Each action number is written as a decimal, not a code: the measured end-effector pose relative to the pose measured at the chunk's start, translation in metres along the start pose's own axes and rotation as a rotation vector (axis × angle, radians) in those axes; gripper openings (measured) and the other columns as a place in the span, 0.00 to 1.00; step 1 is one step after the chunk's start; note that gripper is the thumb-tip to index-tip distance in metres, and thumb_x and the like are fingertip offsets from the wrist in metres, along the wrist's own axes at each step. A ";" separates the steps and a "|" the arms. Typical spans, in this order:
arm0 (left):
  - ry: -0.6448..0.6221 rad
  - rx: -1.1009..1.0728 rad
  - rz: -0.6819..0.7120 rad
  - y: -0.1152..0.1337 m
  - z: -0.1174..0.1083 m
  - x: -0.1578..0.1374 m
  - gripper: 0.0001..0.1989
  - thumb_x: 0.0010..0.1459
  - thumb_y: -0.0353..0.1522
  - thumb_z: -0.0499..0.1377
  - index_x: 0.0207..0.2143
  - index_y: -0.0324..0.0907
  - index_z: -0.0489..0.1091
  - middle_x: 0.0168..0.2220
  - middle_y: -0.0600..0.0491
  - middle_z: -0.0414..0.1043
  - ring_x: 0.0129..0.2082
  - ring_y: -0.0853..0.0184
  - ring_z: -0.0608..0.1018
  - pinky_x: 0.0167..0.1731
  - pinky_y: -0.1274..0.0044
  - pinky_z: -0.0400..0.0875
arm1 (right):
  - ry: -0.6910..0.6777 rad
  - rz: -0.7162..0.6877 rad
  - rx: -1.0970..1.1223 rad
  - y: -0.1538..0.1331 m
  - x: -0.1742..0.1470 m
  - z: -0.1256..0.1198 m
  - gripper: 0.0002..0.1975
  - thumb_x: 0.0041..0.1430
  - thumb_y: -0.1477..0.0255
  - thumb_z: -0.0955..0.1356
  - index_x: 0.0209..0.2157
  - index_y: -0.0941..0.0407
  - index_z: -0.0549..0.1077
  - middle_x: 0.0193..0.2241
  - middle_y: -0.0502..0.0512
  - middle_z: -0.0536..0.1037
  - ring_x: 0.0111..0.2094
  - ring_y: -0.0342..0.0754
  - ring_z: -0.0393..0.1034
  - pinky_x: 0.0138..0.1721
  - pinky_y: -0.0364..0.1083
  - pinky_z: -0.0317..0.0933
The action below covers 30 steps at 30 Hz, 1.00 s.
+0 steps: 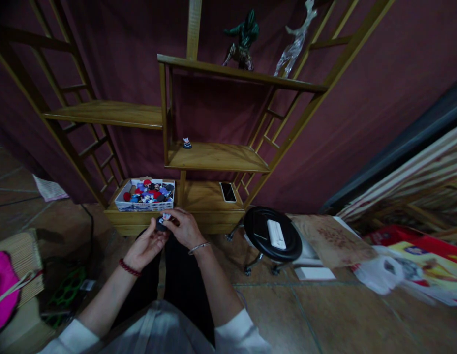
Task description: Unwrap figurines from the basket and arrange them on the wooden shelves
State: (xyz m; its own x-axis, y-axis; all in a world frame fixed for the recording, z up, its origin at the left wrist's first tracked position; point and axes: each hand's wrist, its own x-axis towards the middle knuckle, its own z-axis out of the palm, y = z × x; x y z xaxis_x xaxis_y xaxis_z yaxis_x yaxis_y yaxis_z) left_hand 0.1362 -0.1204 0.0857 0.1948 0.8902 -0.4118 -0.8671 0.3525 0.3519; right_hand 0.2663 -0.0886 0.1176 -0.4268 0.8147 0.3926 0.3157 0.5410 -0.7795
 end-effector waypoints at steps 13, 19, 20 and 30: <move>0.000 -0.007 0.013 -0.001 0.002 -0.001 0.07 0.53 0.31 0.55 0.29 0.34 0.69 0.24 0.51 0.69 0.22 0.74 0.70 0.22 0.82 0.68 | -0.015 0.004 -0.011 -0.006 0.002 -0.006 0.12 0.53 0.71 0.65 0.41 0.53 0.71 0.35 0.52 0.71 0.35 0.42 0.67 0.36 0.42 0.62; -0.007 -0.006 0.031 -0.002 0.000 0.000 0.07 0.53 0.30 0.55 0.29 0.34 0.69 0.24 0.51 0.69 0.22 0.74 0.70 0.22 0.82 0.68 | -0.015 -0.008 -0.023 -0.008 0.003 -0.006 0.11 0.53 0.71 0.66 0.40 0.53 0.71 0.36 0.53 0.71 0.36 0.43 0.67 0.37 0.42 0.61; -0.011 -0.008 0.034 -0.002 0.000 0.000 0.07 0.53 0.30 0.55 0.29 0.35 0.69 0.24 0.51 0.69 0.22 0.75 0.70 0.22 0.82 0.68 | -0.019 -0.008 -0.030 -0.008 0.003 -0.006 0.11 0.53 0.71 0.66 0.41 0.53 0.71 0.35 0.52 0.72 0.35 0.43 0.67 0.37 0.42 0.61; -0.018 0.000 0.016 -0.003 -0.002 -0.001 0.06 0.53 0.30 0.56 0.29 0.35 0.69 0.26 0.51 0.70 0.23 0.74 0.71 0.24 0.81 0.69 | -0.020 -0.036 -0.050 -0.007 0.002 -0.007 0.10 0.53 0.71 0.66 0.39 0.54 0.72 0.34 0.52 0.73 0.35 0.43 0.67 0.38 0.42 0.60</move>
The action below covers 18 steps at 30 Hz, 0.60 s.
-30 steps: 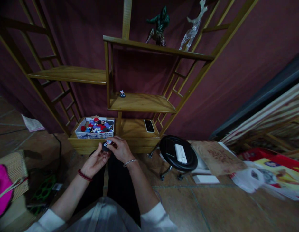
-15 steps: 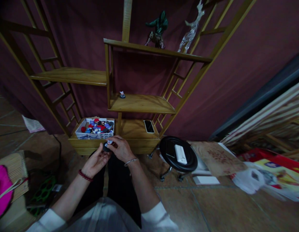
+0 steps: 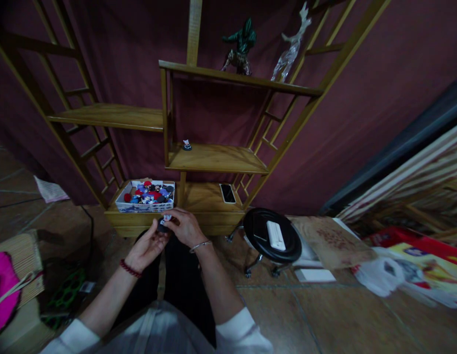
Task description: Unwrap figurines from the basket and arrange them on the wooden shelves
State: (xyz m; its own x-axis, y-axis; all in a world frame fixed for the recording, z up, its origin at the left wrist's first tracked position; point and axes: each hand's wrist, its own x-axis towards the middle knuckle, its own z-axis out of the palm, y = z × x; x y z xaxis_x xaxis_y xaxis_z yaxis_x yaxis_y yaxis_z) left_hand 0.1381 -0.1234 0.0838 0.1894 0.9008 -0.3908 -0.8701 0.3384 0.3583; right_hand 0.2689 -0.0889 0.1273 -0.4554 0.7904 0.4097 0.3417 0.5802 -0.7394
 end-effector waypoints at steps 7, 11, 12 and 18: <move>-0.014 -0.013 -0.006 -0.001 0.001 0.000 0.07 0.53 0.31 0.56 0.29 0.34 0.69 0.24 0.51 0.69 0.23 0.74 0.71 0.22 0.82 0.68 | -0.016 -0.010 0.016 -0.003 0.001 -0.004 0.10 0.53 0.71 0.66 0.38 0.54 0.72 0.35 0.52 0.74 0.37 0.44 0.68 0.39 0.43 0.60; -0.017 -0.043 -0.015 -0.001 0.001 0.000 0.07 0.54 0.31 0.55 0.30 0.35 0.69 0.26 0.51 0.69 0.23 0.75 0.71 0.22 0.82 0.67 | -0.025 -0.027 0.029 -0.005 0.001 -0.005 0.09 0.53 0.71 0.66 0.38 0.54 0.73 0.35 0.52 0.74 0.38 0.44 0.68 0.41 0.44 0.60; -0.021 -0.047 -0.020 -0.001 0.001 0.000 0.07 0.53 0.31 0.55 0.30 0.35 0.69 0.26 0.51 0.69 0.22 0.75 0.70 0.21 0.83 0.67 | -0.029 -0.030 0.031 -0.006 0.001 -0.005 0.09 0.53 0.71 0.66 0.38 0.54 0.73 0.35 0.52 0.74 0.38 0.44 0.68 0.41 0.44 0.60; -0.029 -0.031 -0.027 -0.001 0.000 -0.001 0.07 0.54 0.31 0.55 0.29 0.34 0.68 0.26 0.50 0.70 0.22 0.75 0.70 0.20 0.83 0.67 | -0.047 -0.051 0.042 -0.004 0.001 -0.005 0.09 0.53 0.71 0.66 0.38 0.54 0.73 0.35 0.52 0.74 0.37 0.43 0.68 0.40 0.43 0.60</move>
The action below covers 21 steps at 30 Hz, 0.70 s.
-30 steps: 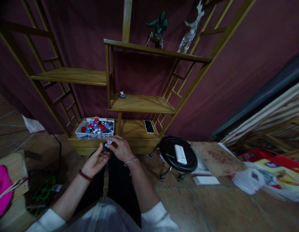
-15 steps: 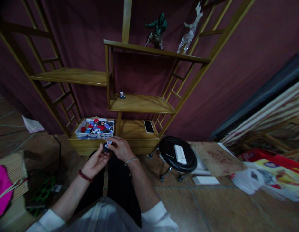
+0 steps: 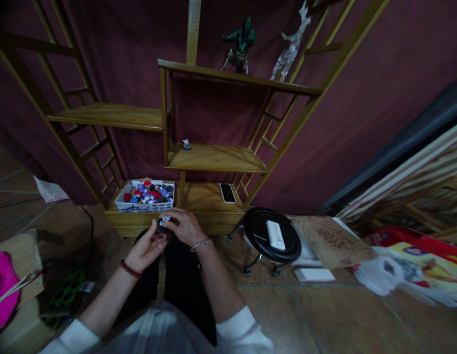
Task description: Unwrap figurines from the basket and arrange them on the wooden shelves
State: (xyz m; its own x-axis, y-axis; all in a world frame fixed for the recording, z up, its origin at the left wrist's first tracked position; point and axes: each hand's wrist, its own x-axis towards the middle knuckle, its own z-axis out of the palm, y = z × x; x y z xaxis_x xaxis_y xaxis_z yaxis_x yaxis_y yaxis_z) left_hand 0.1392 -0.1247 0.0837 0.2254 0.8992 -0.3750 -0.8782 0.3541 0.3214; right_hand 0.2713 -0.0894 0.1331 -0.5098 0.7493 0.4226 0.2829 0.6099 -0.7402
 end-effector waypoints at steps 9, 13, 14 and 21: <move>0.039 0.017 -0.009 -0.001 0.003 -0.003 0.07 0.54 0.31 0.55 0.29 0.34 0.68 0.25 0.51 0.70 0.22 0.75 0.71 0.23 0.82 0.68 | -0.003 0.018 -0.017 0.002 -0.002 0.001 0.10 0.53 0.71 0.66 0.38 0.54 0.72 0.35 0.52 0.73 0.37 0.43 0.67 0.40 0.43 0.60; 0.051 0.015 -0.017 -0.001 0.004 -0.004 0.08 0.54 0.31 0.54 0.30 0.34 0.68 0.25 0.50 0.70 0.21 0.75 0.71 0.21 0.82 0.68 | 0.004 0.028 -0.052 0.001 -0.003 0.001 0.10 0.53 0.70 0.65 0.38 0.53 0.72 0.35 0.52 0.73 0.36 0.43 0.67 0.39 0.43 0.60; 0.057 0.021 -0.018 -0.001 0.004 -0.003 0.08 0.54 0.32 0.54 0.29 0.34 0.68 0.25 0.50 0.70 0.21 0.75 0.71 0.22 0.82 0.68 | 0.007 0.033 -0.063 0.001 -0.003 0.001 0.09 0.53 0.70 0.65 0.38 0.53 0.72 0.34 0.52 0.73 0.36 0.43 0.67 0.39 0.43 0.60; 0.057 0.038 0.005 -0.002 0.002 -0.002 0.08 0.55 0.31 0.54 0.29 0.34 0.68 0.25 0.51 0.70 0.22 0.74 0.71 0.24 0.82 0.69 | 0.014 0.047 -0.102 0.002 -0.004 0.003 0.09 0.54 0.70 0.65 0.38 0.54 0.72 0.34 0.51 0.73 0.35 0.42 0.67 0.37 0.41 0.60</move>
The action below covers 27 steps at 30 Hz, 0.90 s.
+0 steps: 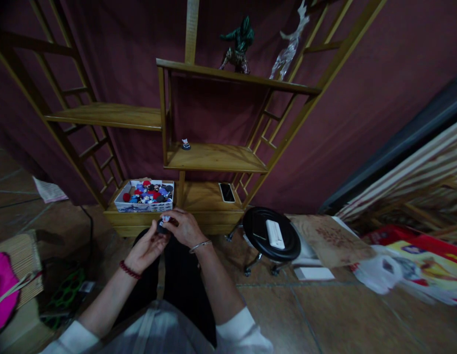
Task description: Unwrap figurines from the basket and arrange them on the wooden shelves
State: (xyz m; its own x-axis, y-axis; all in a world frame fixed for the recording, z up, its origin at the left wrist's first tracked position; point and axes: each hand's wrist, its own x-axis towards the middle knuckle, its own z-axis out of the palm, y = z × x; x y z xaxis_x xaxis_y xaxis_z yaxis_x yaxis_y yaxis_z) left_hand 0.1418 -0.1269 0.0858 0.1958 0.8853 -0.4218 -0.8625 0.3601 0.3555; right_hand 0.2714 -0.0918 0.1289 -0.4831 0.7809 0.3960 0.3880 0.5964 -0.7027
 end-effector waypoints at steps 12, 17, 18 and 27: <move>-0.029 -0.014 -0.006 -0.001 -0.003 0.002 0.08 0.54 0.31 0.54 0.30 0.34 0.69 0.27 0.50 0.70 0.25 0.74 0.71 0.25 0.82 0.68 | 0.013 0.031 -0.025 0.000 -0.001 0.004 0.09 0.53 0.72 0.65 0.38 0.54 0.71 0.33 0.51 0.72 0.34 0.41 0.66 0.36 0.41 0.60; -0.065 0.013 0.006 -0.001 -0.007 0.004 0.08 0.54 0.31 0.55 0.31 0.34 0.69 0.28 0.51 0.70 0.26 0.73 0.71 0.26 0.81 0.68 | 0.023 0.036 -0.043 0.000 -0.002 0.005 0.09 0.53 0.72 0.65 0.38 0.54 0.71 0.33 0.51 0.71 0.34 0.41 0.66 0.37 0.41 0.60; -0.067 0.019 0.005 -0.001 -0.007 0.004 0.08 0.54 0.32 0.55 0.31 0.34 0.69 0.27 0.51 0.70 0.26 0.73 0.71 0.26 0.81 0.68 | 0.029 0.035 -0.048 0.000 -0.002 0.005 0.09 0.53 0.72 0.66 0.38 0.54 0.71 0.33 0.51 0.71 0.34 0.41 0.66 0.37 0.41 0.60; -0.113 0.024 -0.027 0.001 -0.004 0.003 0.10 0.52 0.34 0.56 0.31 0.35 0.68 0.26 0.52 0.68 0.23 0.75 0.69 0.23 0.83 0.65 | 0.022 0.051 -0.013 -0.001 -0.001 0.003 0.12 0.53 0.72 0.66 0.41 0.53 0.70 0.33 0.50 0.71 0.32 0.41 0.67 0.36 0.41 0.61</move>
State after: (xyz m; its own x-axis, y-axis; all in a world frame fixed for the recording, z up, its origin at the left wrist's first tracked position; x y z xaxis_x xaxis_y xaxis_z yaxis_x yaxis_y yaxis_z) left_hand 0.1399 -0.1250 0.0815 0.2713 0.9021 -0.3357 -0.8452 0.3901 0.3653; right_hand 0.2690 -0.0939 0.1276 -0.4456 0.8138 0.3730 0.4221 0.5584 -0.7142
